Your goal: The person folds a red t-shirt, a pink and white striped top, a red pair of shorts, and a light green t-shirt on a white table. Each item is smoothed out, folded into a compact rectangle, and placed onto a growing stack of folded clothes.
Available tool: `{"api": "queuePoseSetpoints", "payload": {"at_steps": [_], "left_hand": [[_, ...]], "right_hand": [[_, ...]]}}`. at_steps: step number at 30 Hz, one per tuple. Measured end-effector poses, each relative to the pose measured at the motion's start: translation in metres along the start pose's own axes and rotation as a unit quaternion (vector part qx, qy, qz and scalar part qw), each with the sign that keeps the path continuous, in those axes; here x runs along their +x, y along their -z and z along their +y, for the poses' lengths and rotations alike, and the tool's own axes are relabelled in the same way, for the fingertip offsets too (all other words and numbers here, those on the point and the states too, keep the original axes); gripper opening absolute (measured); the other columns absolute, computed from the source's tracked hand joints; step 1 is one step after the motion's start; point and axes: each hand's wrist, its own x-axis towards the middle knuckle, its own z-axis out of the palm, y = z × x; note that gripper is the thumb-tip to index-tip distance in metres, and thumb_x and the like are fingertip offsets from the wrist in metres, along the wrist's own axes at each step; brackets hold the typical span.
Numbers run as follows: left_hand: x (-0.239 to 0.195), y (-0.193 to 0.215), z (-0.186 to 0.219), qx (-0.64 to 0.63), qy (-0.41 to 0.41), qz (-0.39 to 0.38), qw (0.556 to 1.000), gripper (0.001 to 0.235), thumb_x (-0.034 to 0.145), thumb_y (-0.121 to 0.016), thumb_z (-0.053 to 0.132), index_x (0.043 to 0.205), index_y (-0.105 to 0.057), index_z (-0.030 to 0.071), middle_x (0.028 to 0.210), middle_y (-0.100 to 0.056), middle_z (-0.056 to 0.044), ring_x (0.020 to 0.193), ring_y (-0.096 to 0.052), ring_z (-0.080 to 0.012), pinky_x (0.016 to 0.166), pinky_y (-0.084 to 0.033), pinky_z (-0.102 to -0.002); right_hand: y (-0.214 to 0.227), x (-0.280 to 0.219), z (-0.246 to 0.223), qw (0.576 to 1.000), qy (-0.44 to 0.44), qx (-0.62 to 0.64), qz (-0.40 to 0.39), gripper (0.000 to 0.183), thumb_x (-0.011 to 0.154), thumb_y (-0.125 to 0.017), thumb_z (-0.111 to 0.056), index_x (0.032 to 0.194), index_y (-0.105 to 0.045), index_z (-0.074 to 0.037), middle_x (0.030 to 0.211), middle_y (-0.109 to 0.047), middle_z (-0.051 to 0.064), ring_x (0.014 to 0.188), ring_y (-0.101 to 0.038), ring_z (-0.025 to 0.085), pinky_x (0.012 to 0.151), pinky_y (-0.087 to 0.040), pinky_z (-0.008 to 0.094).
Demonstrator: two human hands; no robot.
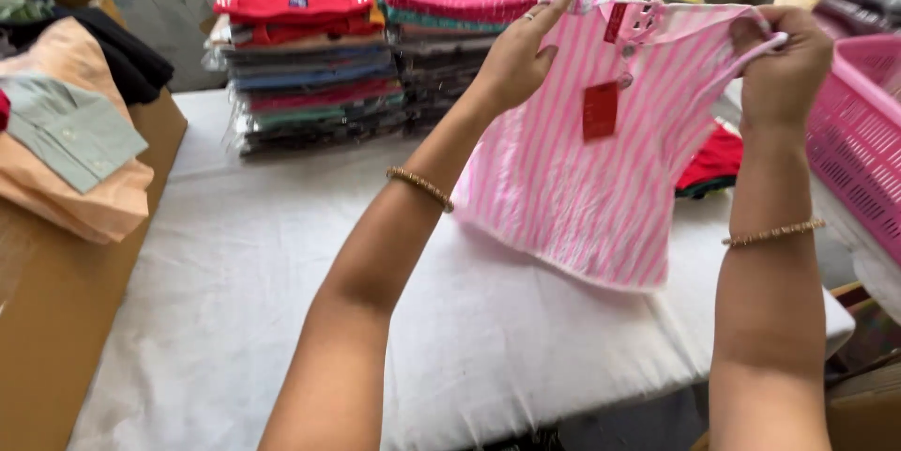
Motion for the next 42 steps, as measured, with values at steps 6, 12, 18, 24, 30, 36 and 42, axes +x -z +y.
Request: {"api": "queuePoseSetpoints", "payload": {"at_steps": [6,12,18,24,30,36,42], "left_hand": [[0.005,0.061,0.029,-0.181,-0.001,0.031,0.983,0.064,0.104,-0.058,0.000,0.162,-0.036,0.017,0.163,-0.050,-0.010,0.122,-0.056,-0.0307,0.107,-0.047,-0.042],[-0.096,0.104,-0.062,-0.305,0.188,0.090,0.929,0.036,0.105,-0.060,0.023,0.137,-0.067,0.006,0.130,-0.071,-0.007,0.114,-0.067,-0.0109,0.098,-0.054,-0.026],[-0.250,0.172,-0.155,-0.265,0.415,0.199,0.847,0.020,0.095,-0.072,0.019,0.110,-0.071,0.004,0.099,-0.069,-0.002,0.086,-0.065,-0.0106,0.075,-0.056,-0.029],[-0.346,0.233,-0.186,0.062,0.437,0.167,0.881,0.027,0.088,-0.073,0.012,0.114,-0.070,0.004,0.110,-0.071,-0.009,0.094,-0.068,-0.0209,0.082,-0.054,-0.036],[-0.351,0.188,-0.200,0.168,0.296,0.031,0.940,0.042,0.093,-0.073,0.023,0.130,-0.066,0.004,0.128,-0.068,-0.020,0.117,-0.064,-0.0398,0.099,-0.049,-0.044],[-0.299,0.144,-0.120,0.245,0.443,-0.214,0.835,0.064,0.095,-0.047,0.063,0.151,-0.042,0.033,0.166,-0.022,-0.010,0.152,-0.010,-0.0452,0.118,-0.005,-0.069],[-0.303,0.142,-0.128,0.254,0.453,-0.247,0.818,0.077,0.092,-0.043,0.073,0.159,-0.030,0.038,0.171,-0.007,-0.012,0.156,0.005,-0.0443,0.119,0.007,-0.069]], "right_hand": [[-0.020,-0.010,-0.126,0.982,0.162,-0.098,-0.008,0.006,0.104,-0.073,0.006,0.111,-0.073,0.005,0.099,-0.072,0.009,0.094,-0.067,0.012,0.084,-0.054,0.025],[-0.146,-0.095,-0.179,0.959,0.218,-0.141,-0.114,0.026,0.086,-0.059,0.011,0.107,-0.071,0.000,0.098,-0.072,0.020,0.095,-0.074,0.033,0.086,-0.059,0.044],[-0.302,-0.218,-0.183,0.940,0.140,-0.005,-0.311,0.030,0.082,-0.066,0.000,0.111,-0.065,0.001,0.100,-0.072,0.020,0.078,-0.073,0.031,0.066,-0.060,0.039],[-0.324,-0.232,-0.242,0.885,0.146,0.108,-0.429,0.044,0.090,-0.058,-0.005,0.134,-0.059,-0.003,0.121,-0.068,0.022,0.092,-0.070,0.038,0.072,-0.058,0.045],[-0.345,-0.177,-0.133,0.873,-0.073,-0.120,-0.467,0.042,0.105,-0.052,-0.033,0.142,-0.059,-0.015,0.117,-0.074,0.014,0.114,-0.068,0.034,0.100,-0.054,0.048],[-0.323,-0.198,0.034,0.837,-0.050,-0.280,-0.468,0.060,0.103,-0.044,-0.045,0.153,-0.045,-0.013,0.159,-0.039,0.016,0.148,-0.035,0.039,0.116,-0.025,0.063],[-0.240,-0.143,0.071,0.741,-0.384,-0.416,-0.362,0.060,0.107,-0.025,-0.050,0.160,-0.030,-0.023,0.168,-0.022,0.009,0.154,-0.016,0.035,0.122,-0.010,0.063]]}}
